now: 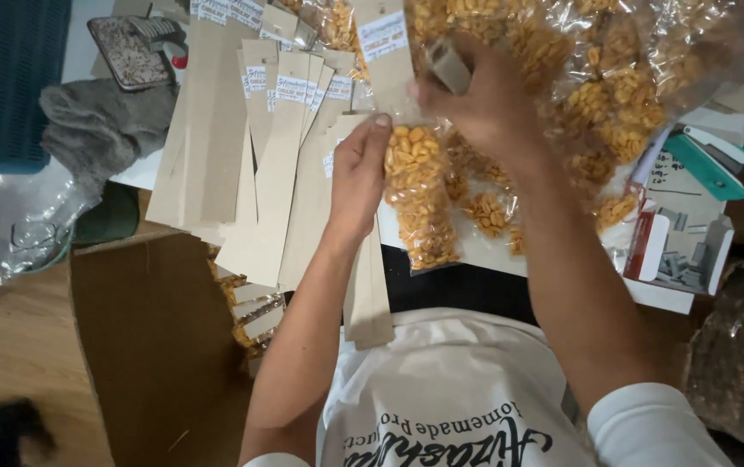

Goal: Stapling cardboard labels onto small plastic bags filled with nuts and placing them into a shipping box.

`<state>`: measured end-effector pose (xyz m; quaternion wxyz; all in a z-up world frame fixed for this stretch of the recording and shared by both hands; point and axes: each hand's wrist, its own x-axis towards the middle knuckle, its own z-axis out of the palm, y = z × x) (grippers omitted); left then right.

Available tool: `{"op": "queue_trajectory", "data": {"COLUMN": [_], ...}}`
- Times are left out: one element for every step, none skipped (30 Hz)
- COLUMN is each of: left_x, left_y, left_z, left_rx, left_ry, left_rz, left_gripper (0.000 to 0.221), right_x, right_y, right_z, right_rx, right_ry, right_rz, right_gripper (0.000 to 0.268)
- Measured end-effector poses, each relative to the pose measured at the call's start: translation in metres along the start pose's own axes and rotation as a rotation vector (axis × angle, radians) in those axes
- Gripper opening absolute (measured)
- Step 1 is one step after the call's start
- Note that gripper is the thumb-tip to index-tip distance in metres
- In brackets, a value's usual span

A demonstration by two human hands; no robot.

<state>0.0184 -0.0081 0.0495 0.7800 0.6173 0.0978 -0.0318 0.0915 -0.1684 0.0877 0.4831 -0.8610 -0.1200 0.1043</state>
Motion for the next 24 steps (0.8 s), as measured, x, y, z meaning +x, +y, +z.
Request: {"op": "queue_trajectory", "data": {"left_x": [0.000, 0.000, 0.001, 0.000, -0.003, -0.004, -0.004, -0.004, -0.003, -0.004, -0.005, -0.007, -0.005, -0.004, -0.001, 0.000, -0.001, -0.002, 0.001, 0.004, 0.012, 0.019, 0.019, 0.020], "left_y": [-0.002, -0.004, -0.007, -0.005, -0.003, -0.002, -0.008, -0.013, -0.018, -0.019, -0.020, -0.020, -0.026, -0.032, -0.036, -0.026, -0.017, -0.008, -0.016, -0.025, -0.030, -0.020, -0.013, -0.007], "left_z": [0.000, 0.000, 0.002, 0.001, 0.002, 0.002, -0.001, -0.005, -0.009, -0.008, -0.008, -0.009, -0.010, -0.012, -0.015, -0.015, -0.015, -0.016, -0.019, -0.022, -0.025, -0.022, -0.021, -0.021], "left_rx": [0.007, 0.058, 0.109, 0.116, 0.195, 0.273, 0.276, 0.350, 0.421, 0.423, 0.433, 0.442, 0.440, 0.326, 0.212, 0.208, 0.028, -0.153, -0.161, -0.253, -0.345, -0.354, -0.300, -0.247], "left_ry": [-0.008, 0.020, 0.040, 0.025, 0.020, 0.015, 0.000, -0.023, -0.044, -0.058, -0.041, -0.023, -0.020, 0.041, 0.108, 0.118, 0.143, 0.167, 0.175, 0.179, 0.185, 0.196, 0.265, 0.332], "left_rz": [0.000, 0.046, 0.092, 0.092, 0.132, 0.174, 0.172, 0.198, 0.226, 0.226, 0.228, 0.230, 0.233, 0.190, 0.153, 0.162, 0.051, -0.058, -0.054, -0.048, -0.029, -0.013, -0.153, -0.296], "left_gripper": [0.033, 0.035, 0.039, 0.039, 0.040, 0.041, 0.041, 0.042, 0.044, 0.044, 0.023, 0.038, 0.038, 0.035, 0.038, 0.038, 0.031, 0.036, 0.036, 0.032, 0.029, 0.029, 0.027, 0.074], "right_x": [0.005, 0.011, 0.016, 0.020, 0.024, 0.029, 0.032, 0.035, 0.039, 0.034, 0.031, 0.028, 0.025, 0.023, 0.023, 0.029, 0.034, 0.040, 0.043, 0.046, 0.057, 0.057, 0.051, 0.044], "right_y": [0.002, 0.005, 0.008, -0.005, -0.016, -0.028, -0.023, -0.018, -0.013, -0.015, -0.018, -0.023, -0.015, -0.009, -0.005, 0.020, 0.046, 0.071, 0.091, 0.110, 0.128, 0.117, 0.109, 0.101], "right_z": [0.008, 0.015, 0.020, 0.027, 0.032, 0.038, 0.043, 0.048, 0.053, 0.052, 0.052, 0.052, 0.044, 0.037, 0.031, 0.024, 0.016, 0.009, 0.006, 0.003, -0.002, -0.013, -0.019, -0.025], "right_rx": [0.006, 0.157, 0.308, 0.313, 0.469, 0.626, 0.630, 0.643, 0.652, 0.654, 0.688, 0.722, 0.719, 0.501, 0.282, 0.278, -0.254, -0.785, -0.793, -0.719, -0.639, -0.644, -0.501, -0.353], "right_ry": [0.009, 0.133, 0.264, 0.279, 0.351, 0.419, 0.434, 0.447, 0.458, 0.471, 0.379, 0.286, 0.283, 0.207, 0.127, 0.119, 0.012, -0.092, -0.098, 0.060, 0.218, 0.214, 0.303, 0.388], "right_rz": [0.002, -0.042, -0.087, -0.083, 0.134, 0.351, 0.355, 0.239, 0.122, 0.125, 0.168, 0.211, 0.208, 0.234, 0.249, 0.238, 0.218, 0.183, 0.174, 0.044, -0.098, -0.118, -0.213, -0.305], "right_gripper": [0.017, 0.027, 0.046, 0.046, 0.046, 0.047, 0.047, 0.050, 0.053, 0.053, 0.072, 0.116, 0.116, 0.083, 0.050, 0.050, 0.034, 0.039, 0.039, 0.034, 0.032, 0.032, 0.032, 0.033]}}
